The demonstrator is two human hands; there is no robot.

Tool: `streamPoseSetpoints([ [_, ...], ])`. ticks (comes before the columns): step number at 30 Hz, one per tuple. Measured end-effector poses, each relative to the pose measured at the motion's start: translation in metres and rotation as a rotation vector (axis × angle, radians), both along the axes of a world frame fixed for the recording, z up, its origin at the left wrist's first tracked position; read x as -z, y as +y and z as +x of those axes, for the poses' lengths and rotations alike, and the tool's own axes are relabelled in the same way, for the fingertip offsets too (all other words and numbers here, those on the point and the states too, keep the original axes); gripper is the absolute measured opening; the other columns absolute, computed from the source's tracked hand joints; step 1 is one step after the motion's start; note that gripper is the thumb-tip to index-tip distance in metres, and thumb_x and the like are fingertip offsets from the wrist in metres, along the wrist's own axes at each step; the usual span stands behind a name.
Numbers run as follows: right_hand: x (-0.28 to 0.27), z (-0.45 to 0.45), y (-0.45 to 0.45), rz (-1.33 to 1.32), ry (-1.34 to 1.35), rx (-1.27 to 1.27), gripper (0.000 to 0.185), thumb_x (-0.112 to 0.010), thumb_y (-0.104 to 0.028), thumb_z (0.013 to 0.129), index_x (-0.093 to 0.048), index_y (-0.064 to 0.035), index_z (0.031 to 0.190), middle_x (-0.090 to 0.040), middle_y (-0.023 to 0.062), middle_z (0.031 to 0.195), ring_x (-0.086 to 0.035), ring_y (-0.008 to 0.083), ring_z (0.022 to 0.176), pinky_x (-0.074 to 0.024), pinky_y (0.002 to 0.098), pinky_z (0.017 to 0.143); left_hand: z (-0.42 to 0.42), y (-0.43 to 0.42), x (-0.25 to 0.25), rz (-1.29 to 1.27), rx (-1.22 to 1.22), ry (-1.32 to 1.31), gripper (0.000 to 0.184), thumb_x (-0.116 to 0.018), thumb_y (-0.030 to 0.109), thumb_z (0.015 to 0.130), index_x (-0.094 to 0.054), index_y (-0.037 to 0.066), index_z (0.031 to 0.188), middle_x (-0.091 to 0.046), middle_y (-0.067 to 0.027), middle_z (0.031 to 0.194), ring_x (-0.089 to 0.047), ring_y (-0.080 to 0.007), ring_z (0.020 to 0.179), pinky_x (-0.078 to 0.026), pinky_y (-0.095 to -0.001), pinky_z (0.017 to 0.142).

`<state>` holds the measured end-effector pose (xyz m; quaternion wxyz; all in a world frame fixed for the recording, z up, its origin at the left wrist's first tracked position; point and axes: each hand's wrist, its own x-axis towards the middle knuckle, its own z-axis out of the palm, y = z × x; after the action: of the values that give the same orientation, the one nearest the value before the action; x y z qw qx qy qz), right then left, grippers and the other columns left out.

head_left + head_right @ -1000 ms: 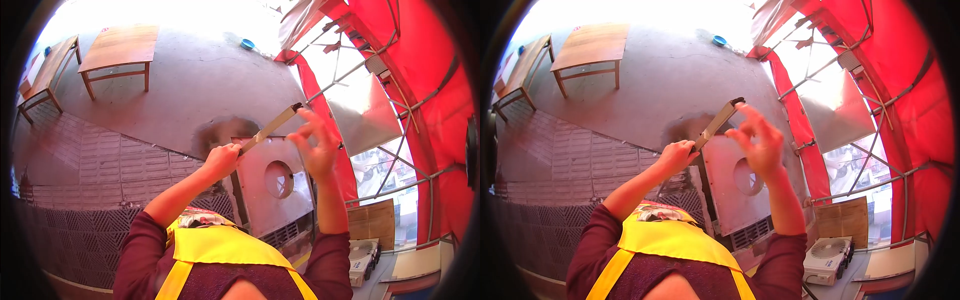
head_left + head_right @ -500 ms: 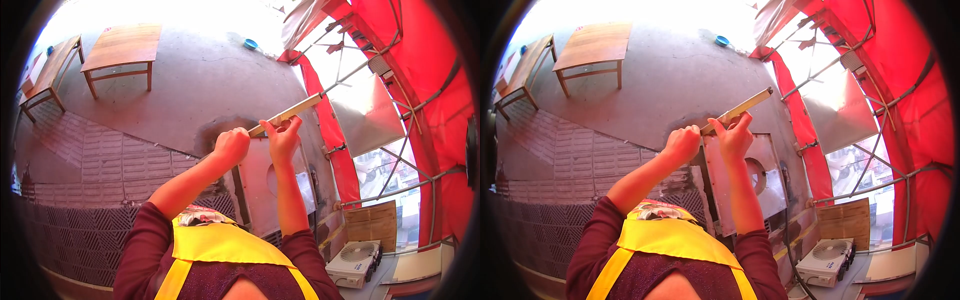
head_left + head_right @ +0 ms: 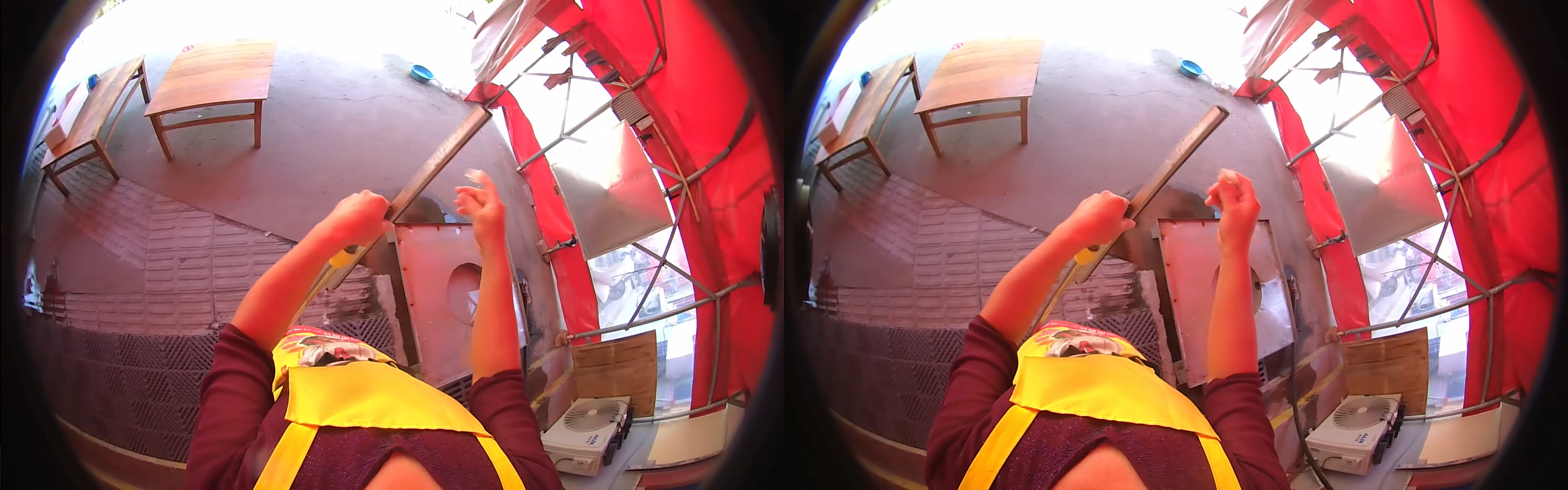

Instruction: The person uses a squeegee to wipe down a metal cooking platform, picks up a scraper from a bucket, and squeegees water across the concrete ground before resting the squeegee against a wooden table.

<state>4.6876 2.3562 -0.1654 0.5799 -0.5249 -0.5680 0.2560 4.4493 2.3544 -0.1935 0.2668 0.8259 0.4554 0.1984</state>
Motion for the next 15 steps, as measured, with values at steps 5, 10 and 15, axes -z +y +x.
streamPoseSetpoints([
  [5, 0.009, -0.005, -0.005, -0.381, -0.629, 0.025, 0.023, -0.051, -0.011, 0.081, -0.055, 0.0021, 0.099, -0.063, 0.0123, 0.076, -0.061, 0.0168, 0.061, -0.0466, 0.0277, 0.058, -0.038, 0.012, -0.033, -0.388, 0.127, -0.294, 0.016, -0.060, 0.014, 0.075, -0.058, -0.002, 0.079, -0.058, -0.0081, 0.061, -0.059, -0.0142, 0.048, -0.047, -0.0265, 0.048],
  [10, 0.041, 0.004, 0.011, -0.267, -0.853, 0.187, 0.020, -0.059, -0.019, 0.076, -0.056, -0.0024, 0.066, -0.058, 0.0044, 0.054, -0.051, 0.0121, 0.042, -0.0413, 0.0274, 0.048, -0.050, 0.016, -0.039, -0.369, 0.125, -0.403, 0.016, -0.061, 0.013, 0.074, -0.058, -0.003, 0.077, -0.057, -0.0066, 0.061, -0.056, -0.0117, 0.046, -0.047, -0.0250, 0.046],
  [15, 0.196, 0.013, -0.007, -0.630, -0.550, -0.378, 0.054, -0.069, -0.019, 0.066, -0.044, -0.0028, 0.111, -0.056, 0.0127, 0.092, -0.055, 0.0190, 0.076, -0.0452, 0.0303, 0.067, -0.057, 0.028, -0.032, -0.297, 0.020, -0.521, 0.017, -0.061, 0.014, 0.075, -0.060, -0.002, 0.081, -0.057, -0.0046, 0.063, -0.052, -0.0093, 0.045, -0.043, -0.0226, 0.042],
])
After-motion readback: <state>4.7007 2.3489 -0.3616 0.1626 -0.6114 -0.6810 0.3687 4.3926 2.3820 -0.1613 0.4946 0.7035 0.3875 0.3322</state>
